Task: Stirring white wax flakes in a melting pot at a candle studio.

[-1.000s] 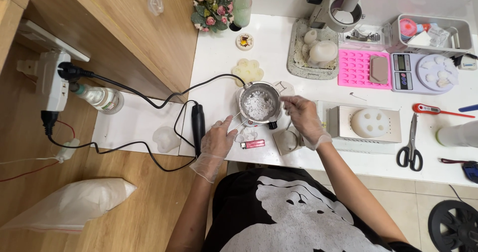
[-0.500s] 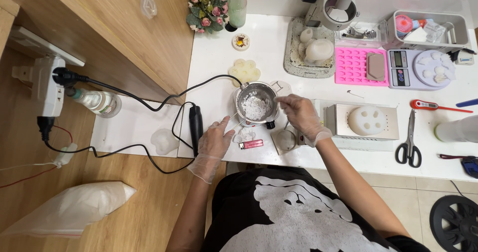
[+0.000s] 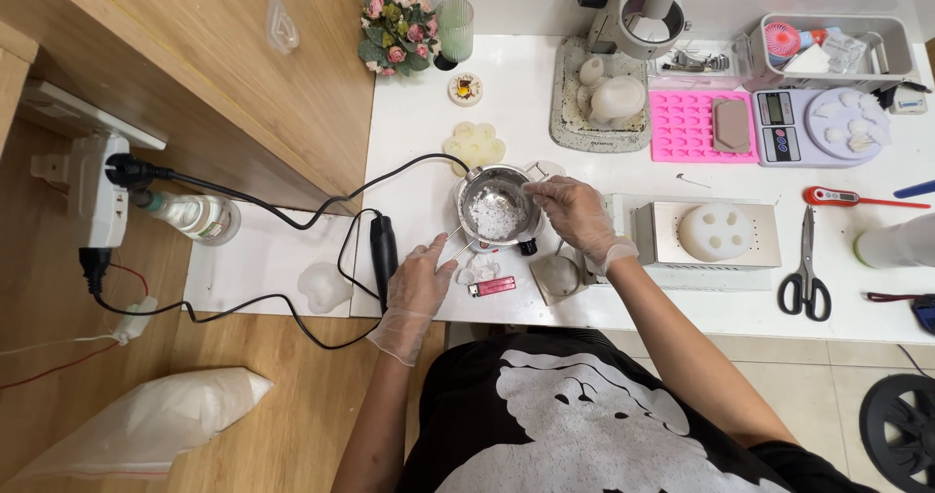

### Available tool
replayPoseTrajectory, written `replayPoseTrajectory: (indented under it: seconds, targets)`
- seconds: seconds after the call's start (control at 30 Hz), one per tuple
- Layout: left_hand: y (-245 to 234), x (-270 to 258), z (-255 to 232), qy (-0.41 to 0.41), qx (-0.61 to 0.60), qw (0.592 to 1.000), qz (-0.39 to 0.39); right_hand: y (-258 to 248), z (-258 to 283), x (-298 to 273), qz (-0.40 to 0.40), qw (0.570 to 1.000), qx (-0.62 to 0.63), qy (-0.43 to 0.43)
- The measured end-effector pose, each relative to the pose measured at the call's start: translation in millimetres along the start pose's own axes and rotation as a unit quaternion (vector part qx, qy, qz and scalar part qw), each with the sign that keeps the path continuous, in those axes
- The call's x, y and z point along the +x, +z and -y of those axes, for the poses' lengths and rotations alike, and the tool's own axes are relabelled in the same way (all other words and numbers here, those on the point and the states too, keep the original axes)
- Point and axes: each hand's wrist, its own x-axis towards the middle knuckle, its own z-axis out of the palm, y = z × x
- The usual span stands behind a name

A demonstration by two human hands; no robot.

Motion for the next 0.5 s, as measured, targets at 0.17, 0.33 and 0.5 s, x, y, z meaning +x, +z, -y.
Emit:
replayPoseTrajectory:
  seconds: [0.17, 0.33, 0.5]
  targets:
    - [2.0, 1.3, 2.5, 0.009, -0.008, 1.0, -0.009, 4.2, -6.0, 6.7, 0.049, 0.998, 0.008, 0.044]
    - [-2.9, 0.1, -2.3, -0.001, -0.005, 1.0, -0.001, 10.8, -15.5, 11.6, 0.075, 0.996, 0.0, 0.047]
    - [0.4, 2.2, 0.1, -0.008, 0.002, 1.0, 0.0, 7.4, 2.6, 11.3, 0.083, 0.994, 0.053, 0.055]
